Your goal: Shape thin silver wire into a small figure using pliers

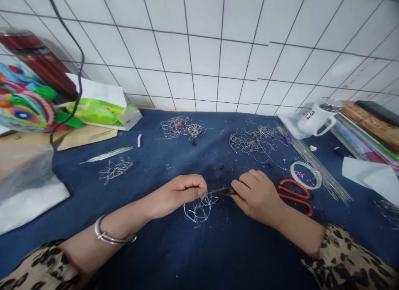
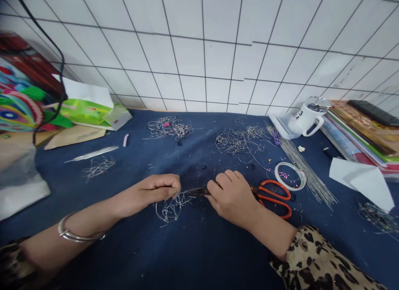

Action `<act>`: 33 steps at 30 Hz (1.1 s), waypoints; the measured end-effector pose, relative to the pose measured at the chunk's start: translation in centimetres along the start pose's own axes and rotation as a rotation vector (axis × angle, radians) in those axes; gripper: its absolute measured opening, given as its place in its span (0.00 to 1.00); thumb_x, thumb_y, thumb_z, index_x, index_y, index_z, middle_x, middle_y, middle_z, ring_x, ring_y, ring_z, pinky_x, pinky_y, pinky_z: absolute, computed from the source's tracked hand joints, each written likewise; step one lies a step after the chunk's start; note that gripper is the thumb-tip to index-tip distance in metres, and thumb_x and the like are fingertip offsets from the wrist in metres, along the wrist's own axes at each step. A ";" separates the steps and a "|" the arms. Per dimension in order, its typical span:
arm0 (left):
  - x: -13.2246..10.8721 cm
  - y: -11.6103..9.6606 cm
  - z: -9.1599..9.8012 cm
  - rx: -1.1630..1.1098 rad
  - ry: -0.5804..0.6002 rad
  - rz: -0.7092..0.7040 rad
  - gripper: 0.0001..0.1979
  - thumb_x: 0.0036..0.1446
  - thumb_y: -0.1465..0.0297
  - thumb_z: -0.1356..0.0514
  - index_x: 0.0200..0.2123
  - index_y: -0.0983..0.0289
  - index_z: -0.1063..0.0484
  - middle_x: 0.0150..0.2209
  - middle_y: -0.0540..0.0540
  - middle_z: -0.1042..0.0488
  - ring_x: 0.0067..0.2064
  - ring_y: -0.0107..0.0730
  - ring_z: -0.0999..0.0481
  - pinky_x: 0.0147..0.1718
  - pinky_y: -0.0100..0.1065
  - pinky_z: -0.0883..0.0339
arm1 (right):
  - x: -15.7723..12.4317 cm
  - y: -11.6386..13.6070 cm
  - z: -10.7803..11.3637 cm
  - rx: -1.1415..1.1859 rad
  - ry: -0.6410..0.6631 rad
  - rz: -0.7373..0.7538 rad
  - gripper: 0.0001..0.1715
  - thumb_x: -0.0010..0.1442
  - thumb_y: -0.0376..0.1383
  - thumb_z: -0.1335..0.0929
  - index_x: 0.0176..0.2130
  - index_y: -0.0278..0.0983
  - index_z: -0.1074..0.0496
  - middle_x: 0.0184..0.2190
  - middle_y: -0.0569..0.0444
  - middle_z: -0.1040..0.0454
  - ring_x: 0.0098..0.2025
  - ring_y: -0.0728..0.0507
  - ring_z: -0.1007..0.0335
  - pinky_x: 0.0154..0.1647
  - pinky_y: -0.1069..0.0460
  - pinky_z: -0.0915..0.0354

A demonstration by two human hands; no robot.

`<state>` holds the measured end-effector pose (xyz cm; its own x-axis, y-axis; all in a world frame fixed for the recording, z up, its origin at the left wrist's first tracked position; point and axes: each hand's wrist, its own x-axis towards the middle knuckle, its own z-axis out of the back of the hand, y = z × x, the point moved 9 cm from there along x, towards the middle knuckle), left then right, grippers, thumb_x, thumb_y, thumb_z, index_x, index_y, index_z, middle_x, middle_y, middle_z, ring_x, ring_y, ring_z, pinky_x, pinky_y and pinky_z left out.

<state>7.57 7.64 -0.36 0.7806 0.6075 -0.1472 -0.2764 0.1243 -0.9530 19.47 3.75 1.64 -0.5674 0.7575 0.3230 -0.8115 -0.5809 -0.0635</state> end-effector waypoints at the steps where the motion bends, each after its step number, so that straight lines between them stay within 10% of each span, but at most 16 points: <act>1: 0.0 0.1 0.0 -0.005 -0.004 0.007 0.09 0.57 0.73 0.51 0.27 0.65 0.35 0.28 0.50 0.37 0.30 0.26 0.40 0.30 0.28 0.45 | 0.0 0.0 0.2 -0.019 -0.015 0.001 0.13 0.60 0.40 0.39 0.36 0.36 0.30 0.28 0.51 0.36 0.33 0.44 0.46 0.34 0.48 0.50; 13: 0.1 1.3 -0.4 -0.048 0.019 0.073 0.08 0.56 0.74 0.51 0.26 0.66 0.35 0.25 0.49 0.39 0.28 0.26 0.42 0.28 0.29 0.47 | -0.5 1.0 1.0 -0.104 -0.100 0.123 0.11 0.58 0.38 0.38 0.39 0.35 0.31 0.28 0.52 0.35 0.32 0.45 0.44 0.34 0.48 0.46; 33: 0.0 1.3 0.1 -0.245 -0.082 0.031 0.07 0.54 0.69 0.41 0.35 0.67 0.34 0.29 0.51 0.31 0.29 0.25 0.34 0.28 0.28 0.40 | -0.1 -0.4 0.2 0.203 -0.056 -0.091 0.13 0.61 0.38 0.40 0.31 0.34 0.31 0.26 0.52 0.34 0.31 0.47 0.40 0.33 0.52 0.42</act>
<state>7.18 7.91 -1.54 0.7231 0.6706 -0.1654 -0.1478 -0.0837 -0.9855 19.89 3.90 1.79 -0.4801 0.7948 0.3712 -0.8107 -0.5636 0.1582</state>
